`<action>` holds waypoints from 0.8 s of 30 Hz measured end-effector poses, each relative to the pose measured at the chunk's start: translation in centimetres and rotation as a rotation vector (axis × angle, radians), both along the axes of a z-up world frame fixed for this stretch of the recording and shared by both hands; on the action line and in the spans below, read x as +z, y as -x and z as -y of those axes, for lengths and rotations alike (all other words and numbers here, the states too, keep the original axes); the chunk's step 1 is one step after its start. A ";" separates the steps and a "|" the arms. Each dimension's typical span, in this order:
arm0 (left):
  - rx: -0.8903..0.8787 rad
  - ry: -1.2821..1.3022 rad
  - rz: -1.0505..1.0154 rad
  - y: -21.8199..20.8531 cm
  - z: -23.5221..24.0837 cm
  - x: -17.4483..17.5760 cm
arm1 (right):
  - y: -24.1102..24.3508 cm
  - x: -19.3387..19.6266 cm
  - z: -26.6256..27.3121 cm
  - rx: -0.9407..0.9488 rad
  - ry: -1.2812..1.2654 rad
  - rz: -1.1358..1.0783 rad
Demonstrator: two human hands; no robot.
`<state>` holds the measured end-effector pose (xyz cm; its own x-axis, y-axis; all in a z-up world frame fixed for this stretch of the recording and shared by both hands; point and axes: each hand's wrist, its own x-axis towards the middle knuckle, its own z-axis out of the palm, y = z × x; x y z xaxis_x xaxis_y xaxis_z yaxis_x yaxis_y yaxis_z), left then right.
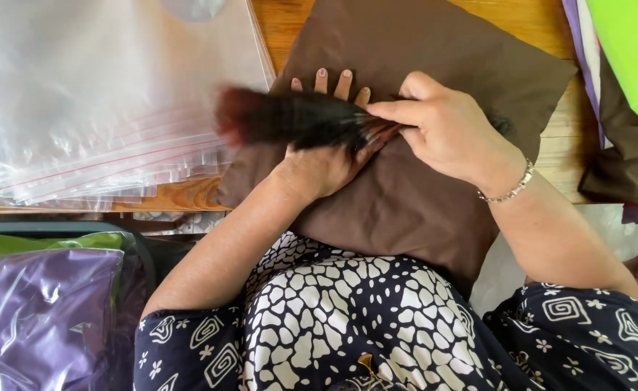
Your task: The person stuffs a brown pillow with white filling, then zips it closed. They smooth the pillow by hand and use a feather duster to clean the surface.
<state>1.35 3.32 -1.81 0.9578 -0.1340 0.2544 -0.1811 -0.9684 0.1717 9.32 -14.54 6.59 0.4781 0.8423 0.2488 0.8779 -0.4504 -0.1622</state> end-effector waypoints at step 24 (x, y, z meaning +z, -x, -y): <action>0.040 0.011 -0.079 0.4 -0.1 1.1 | -8.0 -7.9 15.8 -0.699 0.053 0.113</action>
<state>0.94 3.46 -0.69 0.9794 -0.0925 0.1795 -0.1274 -0.9726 0.1943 17.33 -30.32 -1.34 0.8849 0.3596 0.2962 0.3902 -0.9194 -0.0495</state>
